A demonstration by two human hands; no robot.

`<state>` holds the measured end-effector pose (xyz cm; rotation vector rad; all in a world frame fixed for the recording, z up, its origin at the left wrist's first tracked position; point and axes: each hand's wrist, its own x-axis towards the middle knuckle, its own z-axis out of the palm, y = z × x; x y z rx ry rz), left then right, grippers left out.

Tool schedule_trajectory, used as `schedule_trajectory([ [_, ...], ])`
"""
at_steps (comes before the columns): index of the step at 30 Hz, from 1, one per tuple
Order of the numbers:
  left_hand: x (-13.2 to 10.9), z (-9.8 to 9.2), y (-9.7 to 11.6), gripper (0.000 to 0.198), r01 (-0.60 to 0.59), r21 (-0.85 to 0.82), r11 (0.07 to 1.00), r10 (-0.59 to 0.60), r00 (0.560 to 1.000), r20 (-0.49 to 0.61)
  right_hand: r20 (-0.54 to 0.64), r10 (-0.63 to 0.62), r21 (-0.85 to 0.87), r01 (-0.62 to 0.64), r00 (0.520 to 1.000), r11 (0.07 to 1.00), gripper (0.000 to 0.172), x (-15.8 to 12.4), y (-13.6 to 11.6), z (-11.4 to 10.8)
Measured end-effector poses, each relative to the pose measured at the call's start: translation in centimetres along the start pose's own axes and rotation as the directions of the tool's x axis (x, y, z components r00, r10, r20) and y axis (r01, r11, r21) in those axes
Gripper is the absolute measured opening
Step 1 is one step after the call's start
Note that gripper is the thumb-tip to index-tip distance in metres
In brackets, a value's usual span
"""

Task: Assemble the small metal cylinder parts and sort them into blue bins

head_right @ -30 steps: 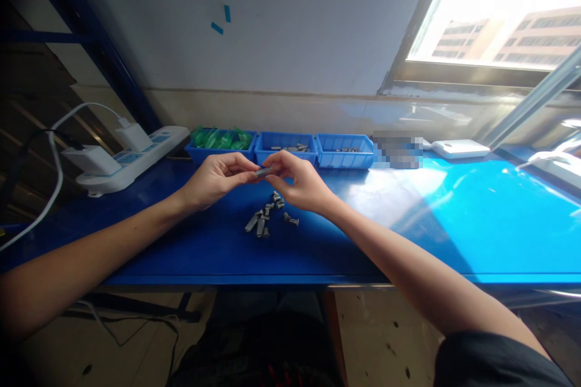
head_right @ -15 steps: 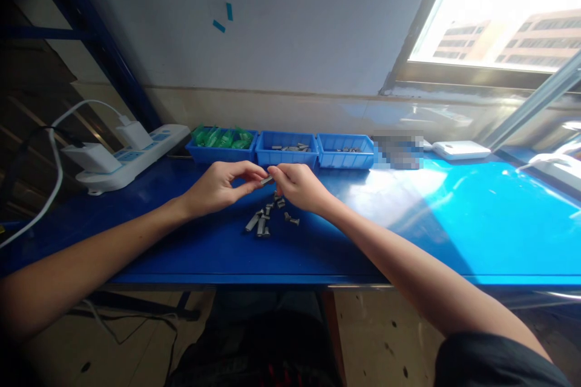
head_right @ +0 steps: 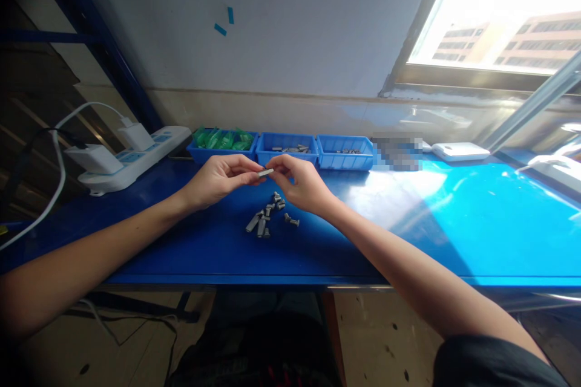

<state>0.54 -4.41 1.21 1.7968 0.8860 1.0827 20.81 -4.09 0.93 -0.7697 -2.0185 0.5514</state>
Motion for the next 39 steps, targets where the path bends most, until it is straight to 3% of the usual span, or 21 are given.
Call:
schedule_trajectory([
  [9,-0.69,0.52,0.30,0.021,-0.211,0.418,0.884,0.219,0.975,0.028,0.044,0.137,-0.084,-0.133,0.990,0.988,0.014,0.08,0.23,0.30],
  [15,-0.60,0.56,0.52,0.024,-0.160,0.405,0.900,0.196,0.979,-0.049,0.018,0.023,0.011,-0.023,1.000,1.000,0.015,-0.06,0.08,0.31],
  [27,-0.76,0.54,0.74,0.022,-0.234,0.584,0.777,0.282,0.959,0.008,0.023,0.022,-0.108,-0.019,0.999,0.994,0.010,-0.08,-0.30,0.51],
  [35,-0.72,0.54,0.76,0.027,-0.189,0.569,0.800,0.236,0.972,-0.009,0.041,-0.176,-0.254,0.180,0.984,0.950,0.017,-0.45,-0.23,0.54],
  [39,-0.74,0.68,0.61,0.027,-0.189,0.561,0.806,0.227,0.974,0.002,0.039,-0.186,-0.280,0.189,0.982,0.941,0.013,-0.49,-0.09,0.68],
])
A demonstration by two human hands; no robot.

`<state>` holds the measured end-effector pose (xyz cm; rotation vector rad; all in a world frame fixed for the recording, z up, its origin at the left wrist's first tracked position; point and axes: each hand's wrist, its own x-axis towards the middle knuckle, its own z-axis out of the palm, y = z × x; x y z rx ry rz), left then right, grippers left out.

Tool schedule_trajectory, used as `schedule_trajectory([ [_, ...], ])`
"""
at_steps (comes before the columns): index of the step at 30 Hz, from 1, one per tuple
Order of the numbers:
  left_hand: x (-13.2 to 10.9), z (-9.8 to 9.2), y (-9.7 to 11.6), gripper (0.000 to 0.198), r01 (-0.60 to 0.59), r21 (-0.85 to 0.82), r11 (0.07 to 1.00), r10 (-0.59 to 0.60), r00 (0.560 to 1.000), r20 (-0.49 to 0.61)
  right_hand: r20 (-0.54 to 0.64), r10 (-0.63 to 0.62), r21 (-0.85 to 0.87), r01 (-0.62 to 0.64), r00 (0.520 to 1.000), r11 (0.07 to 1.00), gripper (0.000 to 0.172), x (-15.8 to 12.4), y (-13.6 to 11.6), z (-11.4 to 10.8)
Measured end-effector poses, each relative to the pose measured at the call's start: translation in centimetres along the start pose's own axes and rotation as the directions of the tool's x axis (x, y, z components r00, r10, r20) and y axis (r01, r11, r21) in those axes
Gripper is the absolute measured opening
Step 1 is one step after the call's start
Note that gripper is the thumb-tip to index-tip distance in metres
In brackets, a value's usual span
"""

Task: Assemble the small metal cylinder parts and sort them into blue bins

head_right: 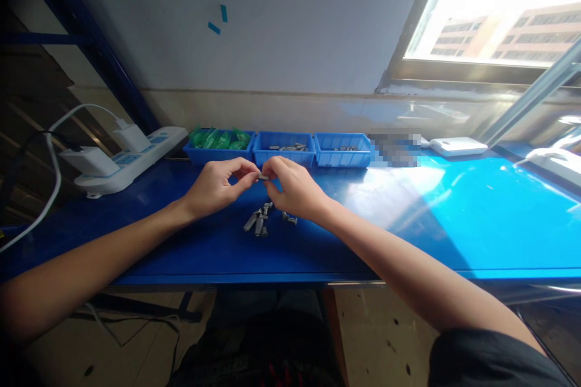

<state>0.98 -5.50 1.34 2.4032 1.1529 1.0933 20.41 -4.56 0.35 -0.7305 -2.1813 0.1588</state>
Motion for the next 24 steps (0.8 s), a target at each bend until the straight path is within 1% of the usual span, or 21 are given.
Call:
schedule_trajectory([
  [6,-0.05,0.14,0.01,0.028,0.009,-0.028,1.000,-0.009,1.000,0.005,-0.015,0.010,-0.025,-0.011,1.000,1.000,0.011,-0.01,0.10,0.14],
  [10,-0.07,0.25,-0.01,0.029,0.029,-0.039,0.999,-0.029,1.000,0.008,0.019,-0.002,-0.055,0.003,1.000,0.998,0.012,-0.09,0.10,0.15],
  [13,-0.10,0.29,-0.06,0.029,0.032,-0.030,0.999,-0.031,0.999,0.031,0.028,-0.013,-0.083,0.015,1.000,0.996,0.010,-0.19,0.10,0.20],
  [18,-0.04,0.20,-0.40,0.032,0.024,0.016,1.000,-0.025,0.998,0.058,-0.001,-0.023,-0.080,0.023,1.000,0.997,0.004,-0.37,0.08,0.32],
  [20,-0.04,0.18,-0.47,0.030,0.006,0.016,1.000,-0.007,0.998,0.067,-0.008,-0.007,-0.056,0.007,1.000,0.998,0.004,-0.33,0.08,0.35],
  [22,-0.08,0.20,-0.47,0.026,-0.024,-0.005,1.000,0.024,0.997,0.073,-0.014,0.032,-0.017,-0.033,0.999,0.999,0.005,-0.23,0.08,0.35],
  [24,-0.15,0.25,-0.41,0.026,-0.043,-0.013,0.999,0.044,0.997,0.066,-0.016,0.080,0.026,-0.079,0.997,0.997,0.007,-0.09,0.06,0.31],
])
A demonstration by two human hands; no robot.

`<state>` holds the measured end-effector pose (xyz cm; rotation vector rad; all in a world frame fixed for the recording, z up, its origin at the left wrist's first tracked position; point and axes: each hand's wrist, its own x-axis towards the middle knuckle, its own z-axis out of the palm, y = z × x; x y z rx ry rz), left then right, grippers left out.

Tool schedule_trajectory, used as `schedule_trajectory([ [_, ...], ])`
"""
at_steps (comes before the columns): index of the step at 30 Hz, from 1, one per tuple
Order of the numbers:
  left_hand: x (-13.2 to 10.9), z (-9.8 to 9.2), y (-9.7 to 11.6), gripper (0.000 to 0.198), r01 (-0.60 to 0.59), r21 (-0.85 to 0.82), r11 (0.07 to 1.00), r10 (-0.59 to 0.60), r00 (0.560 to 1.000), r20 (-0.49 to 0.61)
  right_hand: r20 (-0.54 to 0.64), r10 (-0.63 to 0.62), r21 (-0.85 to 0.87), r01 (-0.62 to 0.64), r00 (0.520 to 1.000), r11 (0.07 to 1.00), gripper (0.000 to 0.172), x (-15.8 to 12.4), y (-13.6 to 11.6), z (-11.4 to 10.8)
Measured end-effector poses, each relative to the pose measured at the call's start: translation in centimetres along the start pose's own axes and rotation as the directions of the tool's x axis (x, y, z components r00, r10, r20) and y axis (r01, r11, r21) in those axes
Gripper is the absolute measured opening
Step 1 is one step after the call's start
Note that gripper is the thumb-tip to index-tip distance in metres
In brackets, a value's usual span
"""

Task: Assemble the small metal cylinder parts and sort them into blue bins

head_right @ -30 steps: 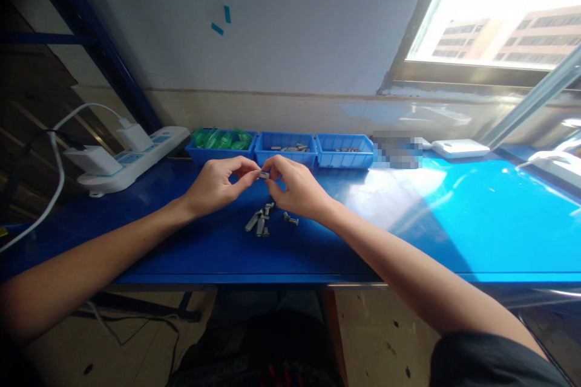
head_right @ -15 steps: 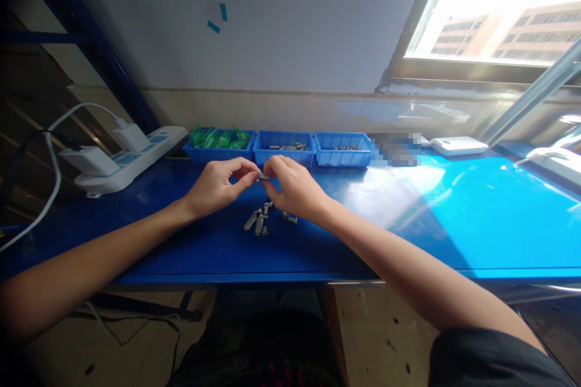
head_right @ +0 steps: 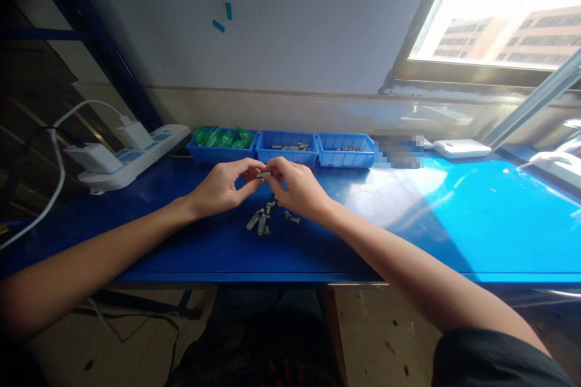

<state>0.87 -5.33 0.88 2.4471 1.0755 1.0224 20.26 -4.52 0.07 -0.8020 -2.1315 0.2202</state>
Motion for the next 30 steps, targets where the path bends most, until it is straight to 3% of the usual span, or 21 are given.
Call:
schedule_trajectory([
  [7,0.0,-0.1,0.2,0.027,-0.007,0.061,0.998,0.007,1.000,-0.011,0.012,0.058,0.021,-0.058,0.998,0.998,0.010,0.1,-0.2,-0.4],
  [11,0.1,-0.2,0.3,0.033,-0.019,0.050,0.999,0.018,1.000,0.010,0.043,-0.029,-0.025,0.030,0.999,0.999,0.020,-0.1,-0.1,-0.6],
  [15,0.1,-0.3,0.1,0.037,-0.014,0.006,1.000,0.014,0.999,0.039,0.077,-0.152,-0.056,0.156,0.985,0.986,0.010,-0.1,0.0,-0.5],
  [19,0.2,-0.3,0.0,0.043,0.040,-0.035,0.999,-0.036,0.995,0.098,0.062,-0.194,-0.134,0.201,0.979,0.970,0.013,0.3,0.4,-0.7],
  [25,0.1,-0.3,0.0,0.038,-0.029,0.178,0.984,-0.037,0.933,0.358,-0.191,-0.070,-0.344,0.000,0.979,0.939,0.017,1.1,4.8,-2.5],
  [27,0.1,-0.3,0.1,0.033,-0.049,0.207,0.977,-0.034,0.926,0.376,-0.249,-0.020,-0.399,-0.084,0.968,0.913,0.019,1.1,6.6,-2.9],
  [30,0.3,-0.6,0.2,0.028,-0.075,0.237,0.969,-0.023,0.923,0.385,-0.244,0.064,-0.465,-0.175,0.968,0.868,0.021,1.1,8.4,-3.1],
])
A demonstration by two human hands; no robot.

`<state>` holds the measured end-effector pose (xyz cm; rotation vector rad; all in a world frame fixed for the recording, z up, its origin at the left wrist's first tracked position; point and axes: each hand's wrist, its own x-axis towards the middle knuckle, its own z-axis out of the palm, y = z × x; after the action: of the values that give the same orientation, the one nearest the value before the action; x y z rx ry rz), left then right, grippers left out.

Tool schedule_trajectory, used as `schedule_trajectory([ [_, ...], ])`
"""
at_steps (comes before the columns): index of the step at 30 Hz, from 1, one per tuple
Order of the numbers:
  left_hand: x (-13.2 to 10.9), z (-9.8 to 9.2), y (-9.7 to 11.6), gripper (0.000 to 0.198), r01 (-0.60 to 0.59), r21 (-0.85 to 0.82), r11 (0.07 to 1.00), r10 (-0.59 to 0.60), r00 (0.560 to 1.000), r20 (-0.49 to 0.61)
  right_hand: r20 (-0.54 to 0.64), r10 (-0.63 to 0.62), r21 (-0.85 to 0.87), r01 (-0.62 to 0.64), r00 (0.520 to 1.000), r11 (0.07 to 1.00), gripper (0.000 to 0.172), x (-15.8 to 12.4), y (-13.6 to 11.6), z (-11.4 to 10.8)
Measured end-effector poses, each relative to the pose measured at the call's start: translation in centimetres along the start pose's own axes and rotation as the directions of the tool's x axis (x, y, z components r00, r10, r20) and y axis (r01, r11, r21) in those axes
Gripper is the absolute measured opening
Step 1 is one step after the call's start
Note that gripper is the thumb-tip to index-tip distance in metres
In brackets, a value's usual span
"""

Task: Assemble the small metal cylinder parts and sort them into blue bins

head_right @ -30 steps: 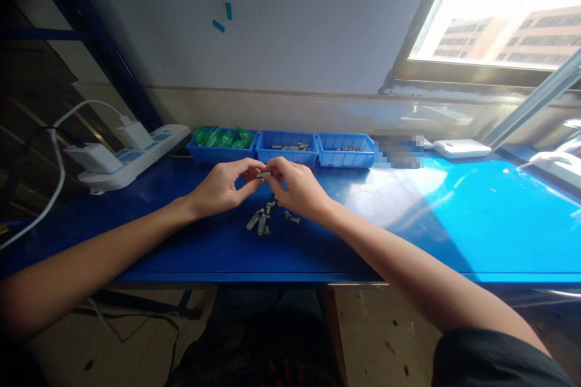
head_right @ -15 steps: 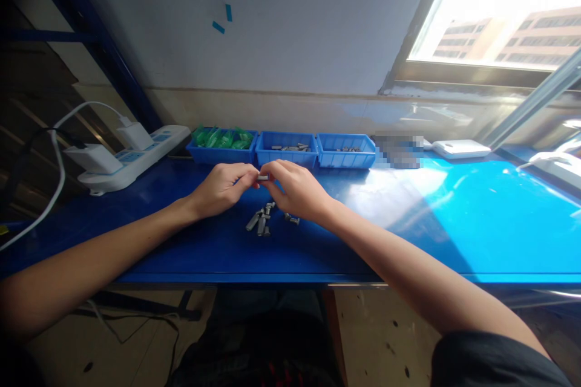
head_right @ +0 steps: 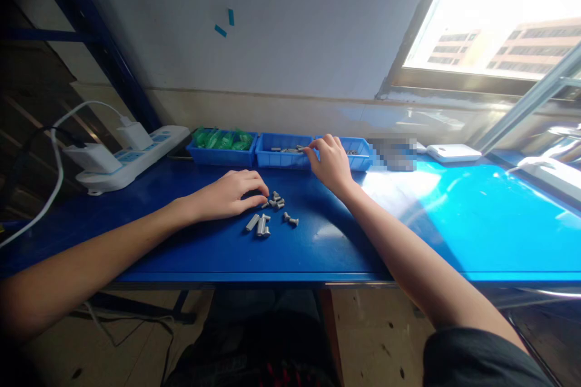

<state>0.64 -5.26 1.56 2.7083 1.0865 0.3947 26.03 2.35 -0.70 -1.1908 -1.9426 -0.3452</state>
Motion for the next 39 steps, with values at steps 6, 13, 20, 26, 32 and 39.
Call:
schedule_trajectory([
  [6,-0.4,-1.6,-1.1,0.026,-0.050,-0.020,0.999,0.053,0.989,0.135,0.056,0.071,-0.061,-0.068,0.996,0.996,0.032,-0.2,-0.4,0.2],
  [13,-0.5,-1.7,-1.5,0.027,-0.016,-0.011,1.000,0.018,0.983,0.182,0.101,-0.089,0.082,0.081,0.991,0.993,0.022,-0.9,-4.1,-1.0],
  [20,-1.4,-3.9,-2.2,0.044,0.193,-0.044,0.980,-0.175,0.947,0.268,0.232,-0.225,0.179,0.186,0.946,0.966,0.020,-1.9,-6.4,-0.8],
  [26,-1.8,-4.5,-1.4,0.044,0.149,-0.120,0.982,-0.082,0.895,0.439,0.251,-0.274,0.211,0.224,0.928,0.951,0.019,-1.8,-6.4,-1.1],
  [32,-1.2,-3.0,0.2,0.017,-0.005,-0.171,0.985,0.069,0.924,0.376,0.258,-0.295,0.227,0.240,0.920,0.944,0.018,-1.7,-6.5,-1.2],
  [39,-0.6,-2.3,-0.7,0.016,0.059,-0.174,0.983,-0.056,0.998,0.024,0.286,-0.318,0.315,0.225,0.904,0.922,0.018,-1.8,-7.1,-1.6],
])
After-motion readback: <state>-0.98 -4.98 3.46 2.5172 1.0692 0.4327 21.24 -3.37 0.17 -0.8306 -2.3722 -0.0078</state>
